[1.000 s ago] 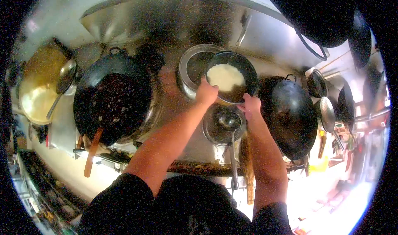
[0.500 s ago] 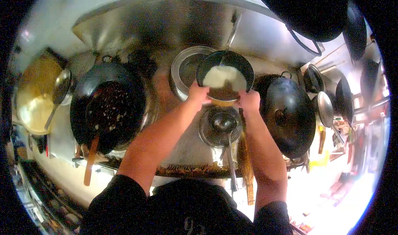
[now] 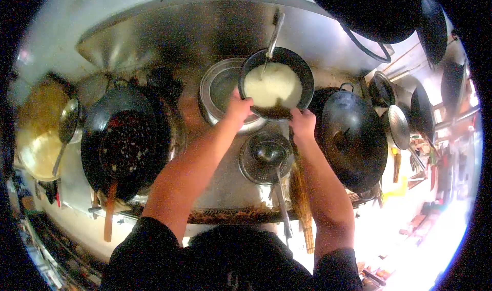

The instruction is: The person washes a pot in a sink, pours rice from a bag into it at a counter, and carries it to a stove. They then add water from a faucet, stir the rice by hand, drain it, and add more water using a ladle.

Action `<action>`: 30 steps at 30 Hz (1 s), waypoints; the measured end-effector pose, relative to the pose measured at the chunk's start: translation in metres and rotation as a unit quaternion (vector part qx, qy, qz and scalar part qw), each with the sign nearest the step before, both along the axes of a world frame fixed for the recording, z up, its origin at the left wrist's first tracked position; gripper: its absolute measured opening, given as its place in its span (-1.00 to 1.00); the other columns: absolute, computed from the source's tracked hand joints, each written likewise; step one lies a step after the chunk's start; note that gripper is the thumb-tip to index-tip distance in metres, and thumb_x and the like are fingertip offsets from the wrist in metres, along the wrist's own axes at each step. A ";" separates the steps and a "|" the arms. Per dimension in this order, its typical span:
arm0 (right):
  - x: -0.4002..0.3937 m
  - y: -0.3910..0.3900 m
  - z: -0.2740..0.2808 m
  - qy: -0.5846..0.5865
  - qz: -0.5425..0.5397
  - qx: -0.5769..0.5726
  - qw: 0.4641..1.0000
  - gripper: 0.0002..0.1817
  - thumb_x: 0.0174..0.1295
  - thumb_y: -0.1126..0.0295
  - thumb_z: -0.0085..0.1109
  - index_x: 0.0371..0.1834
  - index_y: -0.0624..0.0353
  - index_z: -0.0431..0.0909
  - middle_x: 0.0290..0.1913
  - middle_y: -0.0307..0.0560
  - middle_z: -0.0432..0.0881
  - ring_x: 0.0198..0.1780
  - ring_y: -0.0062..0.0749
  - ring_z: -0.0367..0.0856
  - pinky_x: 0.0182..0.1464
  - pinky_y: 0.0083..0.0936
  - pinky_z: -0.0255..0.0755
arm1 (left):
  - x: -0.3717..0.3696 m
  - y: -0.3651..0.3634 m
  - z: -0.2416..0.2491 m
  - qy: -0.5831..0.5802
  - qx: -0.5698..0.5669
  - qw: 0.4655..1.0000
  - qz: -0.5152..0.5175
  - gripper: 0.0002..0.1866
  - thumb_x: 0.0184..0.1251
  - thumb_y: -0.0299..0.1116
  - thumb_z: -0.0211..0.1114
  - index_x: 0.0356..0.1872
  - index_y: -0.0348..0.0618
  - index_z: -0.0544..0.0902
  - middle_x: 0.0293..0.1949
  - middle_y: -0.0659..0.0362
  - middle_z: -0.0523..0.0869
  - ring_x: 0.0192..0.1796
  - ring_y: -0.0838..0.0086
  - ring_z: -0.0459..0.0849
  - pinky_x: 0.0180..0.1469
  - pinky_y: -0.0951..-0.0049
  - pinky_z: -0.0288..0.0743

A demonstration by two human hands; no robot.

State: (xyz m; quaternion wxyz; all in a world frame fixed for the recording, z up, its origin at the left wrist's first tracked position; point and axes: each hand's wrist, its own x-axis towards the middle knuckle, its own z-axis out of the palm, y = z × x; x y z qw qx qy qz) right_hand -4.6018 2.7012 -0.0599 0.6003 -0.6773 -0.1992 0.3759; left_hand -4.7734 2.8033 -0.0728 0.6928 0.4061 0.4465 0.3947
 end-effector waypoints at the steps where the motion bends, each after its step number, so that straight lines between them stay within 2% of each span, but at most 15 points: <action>1: -0.002 0.003 0.000 0.020 0.007 -0.003 1.000 -0.86 0.15 0.46 0.11 -0.27 0.29 0.52 -0.33 -0.17 0.57 -0.34 -0.47 0.54 -0.24 -0.46 0.56 | -0.004 0.004 0.002 0.041 0.026 0.999 -0.017 -0.33 0.11 -0.60 0.14 0.31 0.04 0.26 -0.02 0.11 0.60 -0.10 0.35 0.63 -0.34 0.37 0.61; 2: -0.005 0.008 -0.001 0.021 0.007 -0.002 1.000 -0.86 0.15 0.46 0.11 -0.27 0.29 0.52 -0.33 -0.17 0.57 -0.34 -0.47 0.54 -0.24 -0.46 0.56 | -0.006 0.009 0.001 0.042 0.028 0.999 -0.017 -0.33 0.11 -0.60 0.14 0.31 0.04 0.26 -0.02 0.11 0.60 -0.10 0.35 0.63 -0.34 0.37 0.61; 5: -0.016 0.016 0.001 0.042 0.013 -0.022 0.999 -0.82 0.13 0.47 0.13 -0.22 0.31 0.48 -0.33 -0.15 0.51 -0.36 -0.44 0.52 -0.23 -0.45 0.56 | -0.016 0.015 0.003 0.038 0.141 0.989 0.020 -0.34 0.08 -0.60 0.15 0.29 0.05 0.30 -0.10 0.13 0.62 -0.18 0.39 0.65 -0.41 0.41 0.59; 6: -0.019 0.018 0.003 0.043 0.013 -0.021 0.999 -0.82 0.13 0.47 0.13 -0.22 0.31 0.48 -0.33 -0.15 0.51 -0.36 -0.44 0.52 -0.23 -0.45 0.56 | -0.020 0.015 0.010 0.026 0.129 0.991 0.023 -0.29 0.05 -0.65 0.13 0.33 -0.05 0.25 0.00 0.09 0.60 -0.01 0.38 0.59 -0.11 0.42 0.47; 8: -0.024 0.020 0.006 0.082 0.041 -0.004 0.996 -0.80 0.13 0.48 0.12 -0.21 0.35 0.47 -0.32 -0.09 0.54 -0.38 -0.38 0.55 -0.30 -0.48 0.58 | -0.028 0.012 0.020 0.016 0.117 0.993 0.028 -0.24 0.01 -0.70 0.11 0.37 -0.15 0.20 0.10 0.05 0.57 0.15 0.37 0.53 0.19 0.42 0.35; 10: -0.030 0.020 0.011 0.095 0.050 -0.018 0.994 -0.80 0.13 0.50 0.11 -0.21 0.38 0.46 -0.31 -0.05 0.55 -0.39 -0.34 0.57 -0.34 -0.48 0.59 | -0.036 0.009 0.025 0.110 0.091 0.988 0.056 -0.27 0.02 -0.68 0.10 0.34 -0.09 0.25 0.04 0.04 0.61 0.03 0.34 0.61 0.03 0.39 0.48; 11: -0.032 0.020 0.014 0.106 0.059 -0.032 0.992 -0.80 0.13 0.51 0.10 -0.21 0.40 0.46 -0.31 0.00 0.57 -0.40 -0.31 0.59 -0.38 -0.49 0.60 | -0.040 0.007 0.026 0.111 0.091 0.988 0.054 -0.27 0.02 -0.68 0.10 0.34 -0.09 0.25 0.04 0.04 0.61 0.03 0.34 0.61 0.03 0.39 0.48; 13: -0.037 0.015 0.017 0.109 0.070 -0.056 0.990 -0.80 0.12 0.52 0.11 -0.24 0.44 0.46 -0.32 0.00 0.55 -0.42 -0.32 0.58 -0.44 -0.50 0.60 | -0.050 -0.003 0.026 0.166 0.061 0.983 0.052 -0.33 0.04 -0.62 0.16 0.27 0.04 0.32 -0.11 0.07 0.61 -0.29 0.31 0.65 -0.43 0.31 0.64; 15: -0.041 0.009 0.015 0.111 0.082 -0.081 0.987 -0.79 0.11 0.53 0.12 -0.26 0.48 0.46 -0.33 0.01 0.53 -0.45 -0.34 0.57 -0.50 -0.51 0.60 | -0.059 -0.017 0.037 0.151 0.021 0.987 0.044 -0.32 0.02 -0.62 0.18 0.27 0.02 0.31 -0.06 0.05 0.58 -0.28 0.28 0.65 -0.40 0.27 0.66; 17: -0.045 0.001 0.007 0.088 0.090 -0.085 0.988 -0.79 0.12 0.51 0.07 -0.22 0.45 0.45 -0.32 0.07 0.58 -0.44 -0.24 0.63 -0.42 -0.47 0.61 | -0.066 -0.030 0.043 0.127 -0.046 0.991 0.026 -0.28 -0.03 -0.62 0.21 0.27 -0.02 0.28 0.03 0.04 0.52 -0.23 0.25 0.63 -0.34 0.21 0.68; 21: -0.046 -0.008 -0.002 0.072 0.081 -0.102 0.989 -0.79 0.11 0.51 0.07 -0.23 0.44 0.46 -0.34 0.06 0.59 -0.48 -0.26 0.63 -0.45 -0.49 0.60 | -0.067 -0.043 0.032 0.139 -0.045 0.988 0.041 -0.28 0.01 -0.59 0.21 0.29 -0.02 0.25 0.00 0.06 0.53 -0.22 0.28 0.62 -0.34 0.21 0.68; 23: -0.046 -0.011 -0.001 0.086 0.078 -0.085 0.990 -0.75 0.11 0.51 0.12 -0.21 0.50 0.45 -0.34 0.06 0.56 -0.54 -0.32 0.58 -0.53 -0.50 0.61 | -0.067 -0.044 0.024 0.120 -0.043 0.992 0.013 -0.29 0.05 -0.55 0.19 0.32 0.02 0.22 -0.02 0.07 0.53 -0.23 0.32 0.61 -0.32 0.22 0.68; 27: -0.043 -0.016 -0.005 0.065 0.076 -0.088 0.991 -0.79 0.12 0.49 0.07 -0.23 0.43 0.47 -0.39 0.03 0.60 -0.51 -0.31 0.62 -0.47 -0.54 0.58 | -0.063 -0.049 0.025 0.130 -0.034 0.991 -0.001 -0.30 0.10 -0.54 0.17 0.33 0.06 0.20 0.02 0.06 0.52 -0.18 0.32 0.61 -0.27 0.24 0.67; 29: -0.042 -0.018 -0.005 0.067 0.088 -0.091 0.990 -0.78 0.13 0.47 0.08 -0.22 0.42 0.47 -0.39 0.02 0.60 -0.50 -0.32 0.63 -0.48 -0.54 0.57 | -0.060 -0.050 0.024 0.090 -0.006 0.995 0.045 -0.27 0.07 -0.68 0.10 0.34 0.00 0.20 -0.20 0.13 0.59 -0.52 0.52 0.51 -0.62 0.52 0.33; 30: -0.042 -0.018 -0.005 0.068 0.088 -0.091 0.990 -0.78 0.13 0.47 0.08 -0.22 0.42 0.47 -0.39 0.02 0.60 -0.50 -0.32 0.63 -0.48 -0.54 0.57 | -0.061 -0.050 0.023 0.091 -0.006 0.995 0.046 -0.27 0.07 -0.68 0.10 0.34 0.00 0.20 -0.20 0.13 0.59 -0.52 0.52 0.51 -0.62 0.52 0.33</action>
